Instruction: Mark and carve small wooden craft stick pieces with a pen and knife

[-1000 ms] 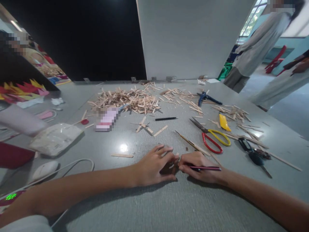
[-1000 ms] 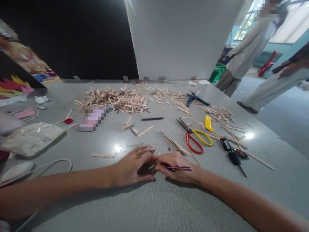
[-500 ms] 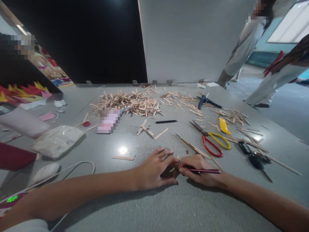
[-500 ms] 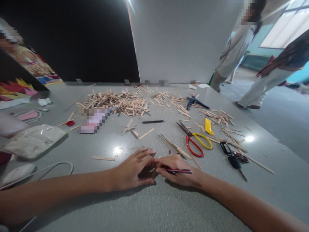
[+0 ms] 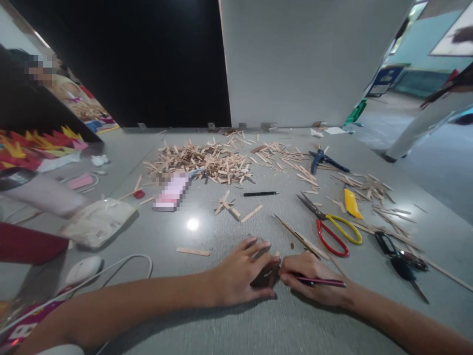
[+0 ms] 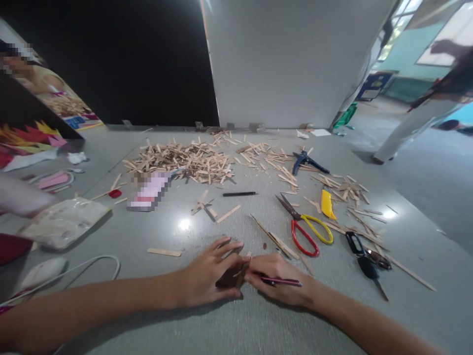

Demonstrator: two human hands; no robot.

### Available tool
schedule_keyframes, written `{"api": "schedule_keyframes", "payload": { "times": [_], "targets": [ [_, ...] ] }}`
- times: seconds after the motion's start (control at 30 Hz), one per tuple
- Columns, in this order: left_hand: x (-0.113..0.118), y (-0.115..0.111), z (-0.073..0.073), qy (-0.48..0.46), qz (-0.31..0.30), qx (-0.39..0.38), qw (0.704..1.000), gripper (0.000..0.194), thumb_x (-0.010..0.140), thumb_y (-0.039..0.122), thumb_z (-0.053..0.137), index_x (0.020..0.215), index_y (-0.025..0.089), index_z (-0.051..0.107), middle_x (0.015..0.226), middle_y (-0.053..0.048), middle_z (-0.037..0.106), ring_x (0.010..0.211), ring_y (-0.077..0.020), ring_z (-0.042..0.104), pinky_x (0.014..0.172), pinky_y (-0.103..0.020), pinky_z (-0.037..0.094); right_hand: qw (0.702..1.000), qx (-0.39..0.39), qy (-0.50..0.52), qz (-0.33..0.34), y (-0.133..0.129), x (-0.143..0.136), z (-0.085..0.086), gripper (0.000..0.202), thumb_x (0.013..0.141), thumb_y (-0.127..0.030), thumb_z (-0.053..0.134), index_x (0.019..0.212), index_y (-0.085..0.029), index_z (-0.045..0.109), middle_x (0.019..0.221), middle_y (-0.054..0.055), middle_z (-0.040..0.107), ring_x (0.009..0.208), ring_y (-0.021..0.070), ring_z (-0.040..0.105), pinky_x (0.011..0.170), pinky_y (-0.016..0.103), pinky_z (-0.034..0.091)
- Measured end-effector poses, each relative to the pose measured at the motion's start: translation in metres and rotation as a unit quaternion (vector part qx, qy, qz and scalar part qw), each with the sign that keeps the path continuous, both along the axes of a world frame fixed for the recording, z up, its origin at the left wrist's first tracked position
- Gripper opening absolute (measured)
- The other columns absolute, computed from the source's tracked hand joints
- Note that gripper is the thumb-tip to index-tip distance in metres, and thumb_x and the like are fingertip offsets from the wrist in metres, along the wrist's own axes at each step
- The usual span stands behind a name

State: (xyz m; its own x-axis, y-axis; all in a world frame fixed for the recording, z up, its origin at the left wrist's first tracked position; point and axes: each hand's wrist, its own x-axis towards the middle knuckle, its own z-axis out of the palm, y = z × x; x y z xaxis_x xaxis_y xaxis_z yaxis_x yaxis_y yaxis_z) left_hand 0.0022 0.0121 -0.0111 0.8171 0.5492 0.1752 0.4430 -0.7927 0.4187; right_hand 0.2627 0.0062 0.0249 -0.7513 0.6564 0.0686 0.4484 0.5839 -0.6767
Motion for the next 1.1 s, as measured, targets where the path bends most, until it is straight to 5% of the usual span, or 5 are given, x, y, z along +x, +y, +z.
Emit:
{"api": "schedule_keyframes", "payload": {
  "times": [0.17,0.37,0.83,1.1],
  "targets": [
    [0.0007,-0.0003,-0.0007,-0.008,-0.006,0.001,1.0,0.081,0.102,0.073,0.061,0.159,0.018,0.046,0.153,-0.02,0.065,0.153,-0.0328,0.053,0.132,-0.053,0.035,1.0,-0.006,-0.005,-0.023,0.0005,0.0021,0.0015,0.053,0.117,-0.045,0.034,0.078,-0.022,0.059,0.066,-0.002,0.058,0.06,0.0133,0.051,0.063,0.026,0.043],
    [0.0018,-0.0003,0.0008,-0.026,0.001,0.007,1.0,0.074,0.103,0.07,0.063,0.155,0.019,0.049,0.144,-0.018,0.071,0.15,-0.033,0.056,0.132,-0.054,0.035,0.999,-0.038,0.035,-0.015,0.0015,0.0023,0.0031,0.045,0.115,-0.052,0.044,0.091,-0.022,0.067,0.079,0.001,0.07,0.068,0.015,0.061,0.067,0.027,0.046],
    [0.0001,0.0007,0.0015,-0.025,-0.007,0.023,0.999,0.073,0.1,0.066,0.07,0.152,0.018,0.052,0.14,-0.015,0.073,0.148,-0.0314,0.057,0.131,-0.051,0.036,1.0,-0.017,0.021,-0.015,0.0019,0.001,0.0023,0.051,0.117,-0.048,0.039,0.081,-0.022,0.065,0.07,0.0,0.064,0.064,0.0142,0.057,0.068,0.027,0.046],
    [-0.0037,0.002,0.0021,-0.012,-0.002,0.039,0.999,0.064,0.107,0.062,0.062,0.153,0.02,0.052,0.142,-0.014,0.074,0.146,-0.0352,0.059,0.132,-0.068,0.029,0.999,-0.003,0.025,-0.029,0.0014,-0.0007,0.0055,0.041,0.114,-0.041,0.046,0.086,-0.021,0.069,0.072,0.0,0.069,0.066,0.0143,0.061,0.069,0.026,0.048]
  ]
}}
